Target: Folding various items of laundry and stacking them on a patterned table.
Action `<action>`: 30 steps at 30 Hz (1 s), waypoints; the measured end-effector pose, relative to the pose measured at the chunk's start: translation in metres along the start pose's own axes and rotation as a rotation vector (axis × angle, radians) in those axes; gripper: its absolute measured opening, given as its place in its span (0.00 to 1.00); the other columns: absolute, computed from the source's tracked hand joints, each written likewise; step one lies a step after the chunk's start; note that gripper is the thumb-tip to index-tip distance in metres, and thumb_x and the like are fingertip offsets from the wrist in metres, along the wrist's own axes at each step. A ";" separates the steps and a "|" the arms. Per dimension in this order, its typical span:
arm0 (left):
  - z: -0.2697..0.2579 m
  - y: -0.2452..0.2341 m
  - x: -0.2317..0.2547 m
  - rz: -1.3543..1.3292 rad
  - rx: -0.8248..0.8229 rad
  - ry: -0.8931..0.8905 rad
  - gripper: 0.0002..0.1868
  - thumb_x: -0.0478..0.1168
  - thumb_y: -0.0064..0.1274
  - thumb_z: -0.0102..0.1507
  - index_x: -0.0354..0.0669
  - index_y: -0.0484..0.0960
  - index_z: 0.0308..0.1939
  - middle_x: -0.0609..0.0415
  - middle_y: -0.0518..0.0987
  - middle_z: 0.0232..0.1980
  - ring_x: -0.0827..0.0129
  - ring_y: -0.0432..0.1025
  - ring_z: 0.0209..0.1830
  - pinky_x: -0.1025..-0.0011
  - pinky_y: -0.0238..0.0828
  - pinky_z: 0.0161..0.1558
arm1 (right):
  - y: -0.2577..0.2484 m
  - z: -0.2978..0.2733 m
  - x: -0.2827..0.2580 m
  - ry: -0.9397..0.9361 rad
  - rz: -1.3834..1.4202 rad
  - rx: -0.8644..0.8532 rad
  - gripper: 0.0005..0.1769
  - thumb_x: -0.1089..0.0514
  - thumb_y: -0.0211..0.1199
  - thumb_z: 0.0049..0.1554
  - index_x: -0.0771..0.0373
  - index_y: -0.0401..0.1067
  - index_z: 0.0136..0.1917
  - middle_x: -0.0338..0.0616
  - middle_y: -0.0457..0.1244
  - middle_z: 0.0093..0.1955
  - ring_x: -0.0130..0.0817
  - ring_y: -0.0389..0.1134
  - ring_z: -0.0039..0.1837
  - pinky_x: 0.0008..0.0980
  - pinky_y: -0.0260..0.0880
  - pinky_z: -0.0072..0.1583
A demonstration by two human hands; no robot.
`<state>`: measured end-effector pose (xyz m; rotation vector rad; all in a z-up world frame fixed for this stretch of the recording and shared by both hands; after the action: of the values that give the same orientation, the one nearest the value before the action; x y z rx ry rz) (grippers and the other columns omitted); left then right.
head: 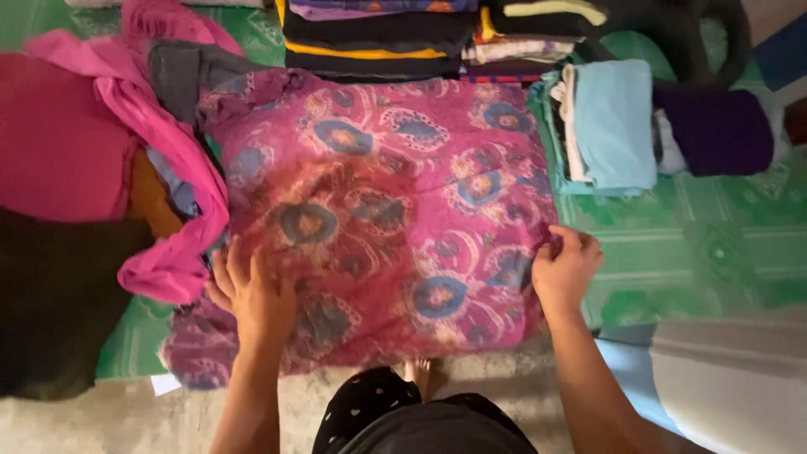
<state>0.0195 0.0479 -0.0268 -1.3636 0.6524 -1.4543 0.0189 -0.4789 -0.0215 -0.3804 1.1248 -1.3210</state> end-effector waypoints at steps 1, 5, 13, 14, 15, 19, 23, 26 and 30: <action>-0.007 0.000 -0.004 -0.002 0.005 -0.001 0.30 0.53 0.49 0.67 0.45 0.71 0.70 0.44 0.57 0.82 0.38 0.44 0.83 0.31 0.33 0.74 | 0.000 -0.006 0.011 -0.004 0.002 0.004 0.16 0.63 0.64 0.55 0.53 0.77 0.57 0.55 0.63 0.61 0.56 0.61 0.65 0.53 0.60 0.68; -0.030 0.020 -0.020 0.035 -0.143 0.040 0.30 0.54 0.47 0.68 0.52 0.69 0.73 0.43 0.54 0.82 0.37 0.44 0.80 0.29 0.34 0.71 | 0.009 -0.030 0.031 -0.045 -0.215 -0.118 0.23 0.51 0.66 0.58 0.56 0.74 0.66 0.60 0.62 0.62 0.61 0.58 0.63 0.54 0.59 0.64; -0.062 -0.036 0.000 0.011 0.021 0.124 0.26 0.52 0.48 0.70 0.58 0.70 0.73 0.39 0.56 0.81 0.35 0.43 0.82 0.30 0.32 0.73 | -0.019 -0.053 0.036 0.026 -0.173 -0.072 0.33 0.40 0.65 0.63 0.66 0.68 0.71 0.62 0.60 0.64 0.63 0.59 0.66 0.57 0.59 0.67; -0.072 -0.041 -0.015 0.065 0.074 0.002 0.29 0.51 0.51 0.69 0.60 0.67 0.74 0.40 0.56 0.82 0.36 0.45 0.83 0.35 0.35 0.76 | -0.013 -0.059 0.050 0.149 -0.225 -0.184 0.36 0.38 0.66 0.60 0.69 0.66 0.68 0.65 0.59 0.63 0.64 0.58 0.65 0.57 0.59 0.64; -0.083 -0.046 -0.029 0.115 0.124 -0.117 0.32 0.50 0.54 0.67 0.62 0.64 0.75 0.41 0.55 0.83 0.38 0.47 0.85 0.39 0.39 0.78 | -0.009 -0.069 0.066 0.279 -0.278 -0.294 0.39 0.37 0.67 0.57 0.72 0.65 0.66 0.69 0.58 0.63 0.65 0.57 0.65 0.58 0.58 0.61; -0.115 -0.026 -0.088 -0.244 0.039 -0.462 0.52 0.51 0.58 0.60 0.49 0.45 0.83 0.28 0.45 0.78 0.26 0.49 0.74 0.36 0.48 0.69 | -0.015 -0.064 0.068 0.247 -0.323 -0.311 0.36 0.35 0.69 0.52 0.66 0.72 0.59 0.59 0.64 0.58 0.61 0.63 0.62 0.53 0.62 0.63; -0.139 0.048 -0.209 -0.225 0.090 -0.771 0.65 0.64 0.69 0.58 0.33 0.37 0.76 0.25 0.45 0.71 0.28 0.51 0.71 0.37 0.54 0.69 | 0.024 -0.084 0.108 0.575 0.167 -0.615 0.23 0.47 0.72 0.52 0.67 0.79 0.51 0.51 0.69 0.44 0.50 0.71 0.47 0.47 0.69 0.53; -0.160 0.045 -0.201 -0.812 0.074 -1.150 0.58 0.62 0.65 0.60 0.35 0.41 0.73 0.32 0.53 0.68 0.34 0.59 0.63 0.41 0.65 0.60 | 0.021 -0.087 0.109 0.868 0.499 -0.594 0.19 0.53 0.75 0.52 0.70 0.76 0.47 0.47 0.69 0.40 0.42 0.69 0.41 0.42 0.68 0.46; -0.151 0.050 -0.166 -1.226 -0.267 -1.004 0.28 0.48 0.58 0.63 0.40 0.73 0.63 0.47 0.78 0.55 0.56 0.75 0.51 0.54 0.78 0.50 | 0.057 -0.119 0.131 1.277 0.912 -0.730 0.14 0.51 0.71 0.55 0.60 0.72 0.49 0.44 0.66 0.48 0.37 0.68 0.47 0.38 0.69 0.50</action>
<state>-0.1308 0.1443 -0.1719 -2.6152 -0.8261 -1.2197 -0.0653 -0.5373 -0.1768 0.5566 2.4415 -0.1490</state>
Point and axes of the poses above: each hand's wrist, its own z-axis towards the middle knuckle, its own y-axis out of the palm, x = y × z, the point moved 10 cm from there along z, towards the middle knuckle
